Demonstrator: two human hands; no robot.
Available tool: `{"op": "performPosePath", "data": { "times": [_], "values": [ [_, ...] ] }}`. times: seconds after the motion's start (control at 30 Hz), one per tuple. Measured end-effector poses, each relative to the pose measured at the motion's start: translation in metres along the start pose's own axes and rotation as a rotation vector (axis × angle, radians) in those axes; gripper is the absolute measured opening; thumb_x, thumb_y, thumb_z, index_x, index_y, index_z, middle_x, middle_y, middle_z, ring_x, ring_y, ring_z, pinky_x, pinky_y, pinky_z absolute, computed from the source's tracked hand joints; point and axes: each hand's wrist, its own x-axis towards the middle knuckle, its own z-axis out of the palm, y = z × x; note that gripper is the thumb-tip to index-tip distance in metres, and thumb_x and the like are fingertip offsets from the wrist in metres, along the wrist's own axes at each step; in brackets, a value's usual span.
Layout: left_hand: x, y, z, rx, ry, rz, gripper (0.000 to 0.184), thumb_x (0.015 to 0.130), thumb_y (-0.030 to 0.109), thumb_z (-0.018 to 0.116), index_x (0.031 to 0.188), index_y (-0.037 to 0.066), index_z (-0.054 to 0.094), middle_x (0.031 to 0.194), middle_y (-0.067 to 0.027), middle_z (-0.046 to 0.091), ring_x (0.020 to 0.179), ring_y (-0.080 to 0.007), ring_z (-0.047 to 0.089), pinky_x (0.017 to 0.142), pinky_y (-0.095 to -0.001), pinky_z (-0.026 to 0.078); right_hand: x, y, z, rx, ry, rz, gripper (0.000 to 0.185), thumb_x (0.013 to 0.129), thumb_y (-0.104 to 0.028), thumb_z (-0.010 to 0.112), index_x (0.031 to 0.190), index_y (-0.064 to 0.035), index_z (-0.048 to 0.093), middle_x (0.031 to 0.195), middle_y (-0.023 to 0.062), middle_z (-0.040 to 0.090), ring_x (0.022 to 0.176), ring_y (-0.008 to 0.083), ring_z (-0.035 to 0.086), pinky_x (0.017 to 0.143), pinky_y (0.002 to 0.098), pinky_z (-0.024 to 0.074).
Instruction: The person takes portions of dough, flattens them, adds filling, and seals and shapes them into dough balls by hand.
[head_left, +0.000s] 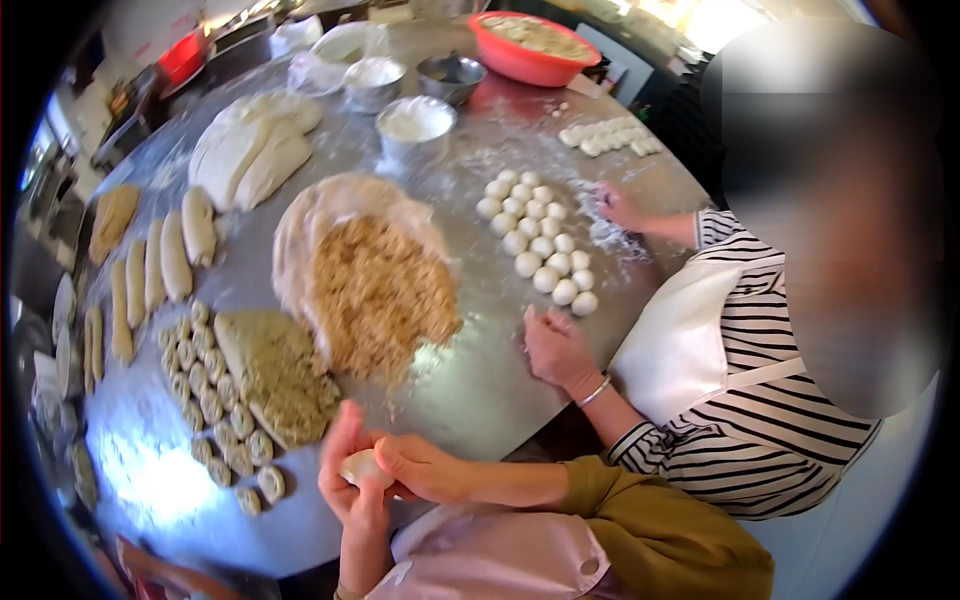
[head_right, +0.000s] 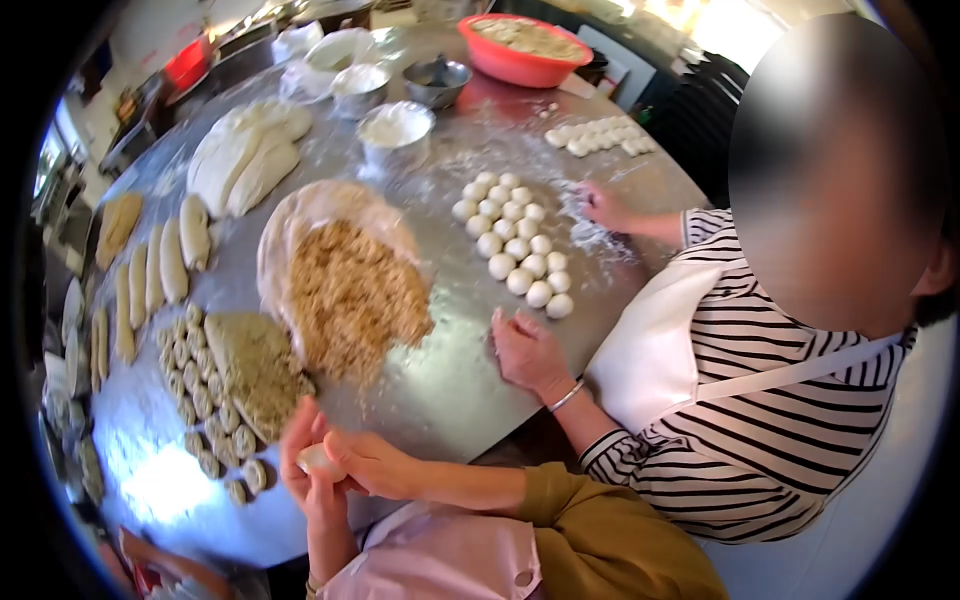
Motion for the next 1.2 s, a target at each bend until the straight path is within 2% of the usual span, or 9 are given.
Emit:
{"op": "performPosePath", "data": {
  "times": [0.03, 0.13, 0.33, 0.5, 0.6, 0.67, 0.77, 0.97, 1.2],
  "values": [
    [-0.003, -0.020, -0.018, -0.022, -0.174, 0.103, 0.051, 0.093, 0.046, 0.055, 0.106, -0.003, 0.061, 0.111, -0.0179, 0.063, 0.120, -0.0315, 0.053, 0.101, -0.0447, 0.040, -0.003, 0.002, 0.005, -0.064, 0.011, -0.071, 0.051, 0.100, -0.053, 0.033, 0.101, -0.0068, 0.054, 0.077, 0.0026, 0.056, 0.070, 0.0142, 0.053, 0.060, 0.0285, 0.0434],
    [-0.013, -0.016, -0.018, -0.051, -0.011, -0.058, 0.046, 0.094, 0.043, 0.056, 0.090, -0.003, 0.063, 0.096, -0.0162, 0.067, 0.113, -0.0313, 0.058, 0.098, -0.0443, 0.042, -0.008, -0.003, 0.022, -0.121, 0.128, -0.176, 0.050, 0.100, -0.051, 0.033, 0.102, -0.0078, 0.057, 0.078, 0.0022, 0.056, 0.068, 0.0121, 0.053, 0.058, 0.0271, 0.0431],
    [-0.014, -0.008, 0.003, -0.390, -0.034, -0.106, 0.094, 0.084, 0.071, 0.043, 0.147, 0.005, 0.021, 0.149, -0.0167, 0.029, 0.124, -0.0252, 0.045, 0.099, -0.0363, 0.039, -0.009, -0.028, -0.017, -0.239, 0.128, -0.171, 0.039, 0.101, -0.042, 0.040, 0.120, -0.0093, 0.050, 0.093, 0.0012, 0.060, 0.073, 0.0085, 0.054, 0.063, 0.0239, 0.0459],
    [-0.020, 0.000, -0.024, -0.322, -0.078, -0.188, 0.070, 0.093, 0.048, 0.053, 0.142, 0.004, 0.031, 0.139, -0.0128, 0.041, 0.120, -0.0232, 0.049, 0.098, -0.0364, 0.042, -0.002, -0.097, -0.167, 0.041, 0.788, -0.292, 0.042, 0.098, -0.046, 0.039, 0.108, -0.0094, 0.057, 0.086, 0.0037, 0.062, 0.066, 0.0116, 0.055, 0.055, 0.0252, 0.0430],
    [-0.031, -0.003, -0.043, -0.367, -0.071, -0.250, 0.057, 0.095, 0.036, 0.054, 0.138, 0.004, 0.036, 0.134, -0.0119, 0.046, 0.118, -0.0234, 0.051, 0.096, -0.0362, 0.043, -0.022, -0.145, -0.244, -0.412, 1.319, -0.191, 0.046, 0.089, -0.048, 0.048, 0.104, -0.0058, 0.061, 0.088, 0.0059, 0.064, 0.067, 0.0145, 0.058, 0.059, 0.0306, 0.0445],
    [-0.039, -0.004, -0.055, -0.366, -0.047, -0.316, 0.049, 0.095, 0.032, 0.055, 0.132, 0.004, 0.042, 0.129, -0.0106, 0.050, 0.115, -0.0225, 0.053, 0.095, -0.0344, 0.043, -0.031, -0.136, -0.342, -0.875, 1.529, -0.082, 0.057, 0.085, -0.047, 0.045, 0.097, 0.0040, 0.067, 0.105, 0.0258, 0.065, 0.095, 0.0364, 0.065, 0.082, 0.0439, 0.0491],
    [-0.050, -0.006, -0.069, -0.361, 0.007, -0.407, 0.040, 0.096, 0.028, 0.054, 0.126, 0.004, 0.047, 0.122, -0.0090, 0.055, 0.111, -0.0210, 0.055, 0.093, -0.0331, 0.043, -0.046, -0.160, -0.344, -1.063, 1.455, 0.320, 0.064, 0.084, -0.052, 0.045, 0.108, 0.0037, 0.065, 0.116, 0.0285, 0.060, 0.113, 0.0424, 0.055, 0.097, 0.0471, 0.0406],
    [-0.064, -0.009, -0.089, -0.371, 0.125, -0.519, 0.030, 0.098, 0.022, 0.048, 0.122, 0.004, 0.050, 0.118, -0.0079, 0.059, 0.108, -0.0198, 0.057, 0.090, -0.0327, 0.044, -0.021, -0.160, -0.329, -1.263, 1.492, 0.560, 0.069, 0.087, -0.059, 0.041, 0.117, -0.0007, 0.063, 0.124, 0.0246, 0.057, 0.120, 0.0377, 0.053, 0.101, 0.0454, 0.0391],
    [-0.064, -0.019, -0.102, -0.369, 0.128, -0.522, 0.035, 0.100, 0.026, 0.044, 0.128, 0.005, 0.046, 0.118, -0.0081, 0.059, 0.106, -0.0200, 0.057, 0.087, -0.0332, 0.046, -0.018, -0.130, -0.411, -1.183, 1.276, 0.548, 0.079, 0.092, -0.062, 0.024, 0.128, 0.0026, 0.053, 0.133, 0.0283, 0.048, 0.128, 0.0386, 0.043, 0.107, 0.0427, 0.0330]
  ]
}}
